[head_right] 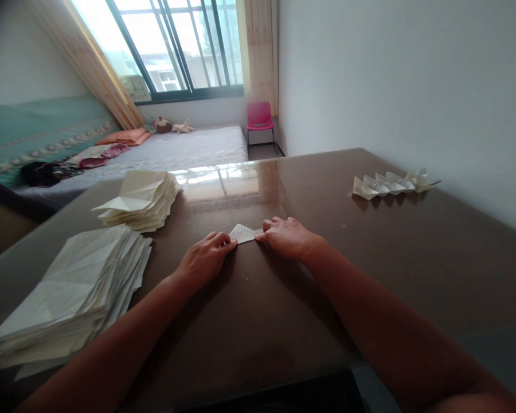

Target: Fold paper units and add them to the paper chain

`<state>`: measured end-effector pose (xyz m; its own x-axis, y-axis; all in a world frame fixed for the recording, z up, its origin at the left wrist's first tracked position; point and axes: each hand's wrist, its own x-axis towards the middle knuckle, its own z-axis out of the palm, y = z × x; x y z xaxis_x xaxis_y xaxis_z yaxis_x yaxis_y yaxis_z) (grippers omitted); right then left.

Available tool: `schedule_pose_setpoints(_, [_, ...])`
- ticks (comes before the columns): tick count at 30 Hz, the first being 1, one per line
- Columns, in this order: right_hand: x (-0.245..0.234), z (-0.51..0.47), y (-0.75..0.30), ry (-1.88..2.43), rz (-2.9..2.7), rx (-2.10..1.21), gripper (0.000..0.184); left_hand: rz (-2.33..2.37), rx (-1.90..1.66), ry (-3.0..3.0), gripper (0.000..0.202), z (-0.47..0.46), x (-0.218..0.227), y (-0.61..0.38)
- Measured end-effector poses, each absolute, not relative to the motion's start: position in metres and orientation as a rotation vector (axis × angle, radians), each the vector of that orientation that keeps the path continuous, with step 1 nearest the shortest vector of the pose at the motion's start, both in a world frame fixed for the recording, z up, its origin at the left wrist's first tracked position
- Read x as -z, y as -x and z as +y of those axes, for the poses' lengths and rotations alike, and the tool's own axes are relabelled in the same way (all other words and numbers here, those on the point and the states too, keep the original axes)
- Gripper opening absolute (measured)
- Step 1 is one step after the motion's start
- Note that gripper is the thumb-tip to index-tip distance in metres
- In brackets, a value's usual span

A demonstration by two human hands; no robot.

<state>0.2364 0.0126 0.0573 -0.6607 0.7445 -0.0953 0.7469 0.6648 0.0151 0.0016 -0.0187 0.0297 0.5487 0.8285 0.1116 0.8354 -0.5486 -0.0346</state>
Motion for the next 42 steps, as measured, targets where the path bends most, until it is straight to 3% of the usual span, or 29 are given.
schedule_pose_setpoints(12, [-0.052,0.02,-0.228,-1.47,2.893,-0.089,0.019,-1.423,-0.011,2.727,0.028,-0.018,-0.047,-0.015])
schedule_pose_setpoints(19, [-0.024,0.033,-0.219,-1.66,2.985,0.383,0.014,-1.485,-0.036,2.746,0.029,0.01,-0.051,-0.031])
schedule_pose_setpoints(29, [-0.022,0.038,-0.223,-1.668,2.995,0.49,0.005,-1.707,-0.076,2.85,0.038,0.046,-0.047,-0.031])
schedule_pose_setpoints(42, [-0.024,0.036,-0.223,-1.741,2.977,0.484,0.015,-1.894,0.301,2.861,0.017,0.045,-0.038,-0.021])
